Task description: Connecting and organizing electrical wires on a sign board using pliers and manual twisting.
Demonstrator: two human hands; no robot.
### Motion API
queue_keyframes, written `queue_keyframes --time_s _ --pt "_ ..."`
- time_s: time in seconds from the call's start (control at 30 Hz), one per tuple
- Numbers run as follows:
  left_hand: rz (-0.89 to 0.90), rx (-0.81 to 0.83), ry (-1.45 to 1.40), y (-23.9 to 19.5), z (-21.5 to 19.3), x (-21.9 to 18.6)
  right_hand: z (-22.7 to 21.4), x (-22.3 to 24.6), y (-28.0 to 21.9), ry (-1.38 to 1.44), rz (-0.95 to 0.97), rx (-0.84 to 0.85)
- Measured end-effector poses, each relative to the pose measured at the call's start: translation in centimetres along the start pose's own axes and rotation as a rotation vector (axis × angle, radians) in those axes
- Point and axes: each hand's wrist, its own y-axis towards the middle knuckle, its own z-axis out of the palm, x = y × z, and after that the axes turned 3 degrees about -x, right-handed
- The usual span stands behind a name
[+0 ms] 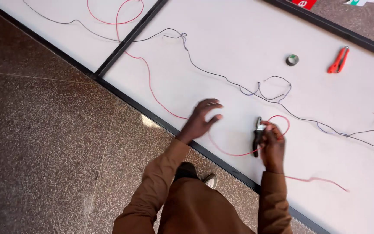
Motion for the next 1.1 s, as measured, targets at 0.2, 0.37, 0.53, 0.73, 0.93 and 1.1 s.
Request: queue_keyframes --time_s 0.2,0.37,0.53,0.73,0.93,1.1 --pt "-0.157 -0.050 0.388 -0.3 -14.6 11.4 -1.6 3.2 2.9 -1.088 -0.234 -0.283" --pt "-0.226 -0.107 0.380 1.6 -22.0 17.3 16.6 8.2 -1.0 -0.647 -0.849 -0.298" --pt "-0.314 -0.582 0.026 6.8 -30.0 22.0 35.6 -3.9 6.1 -0.478 -0.632 0.068" --pt "-0.684 -1.034 -0.549 8.5 -40.2 31.5 51.8 -16.0 11.8 -0.821 -0.110 0.418" --pt "-0.817 -0.757 -0.882 12.7 -45.0 33.0 52.3 -15.5 11.9 -1.259 -0.330 0.633" --pt "-0.525 -0.390 -0.382 15.7 -45.9 31.5 48.6 -11.1 12.1 -1.131 -0.149 0.991"
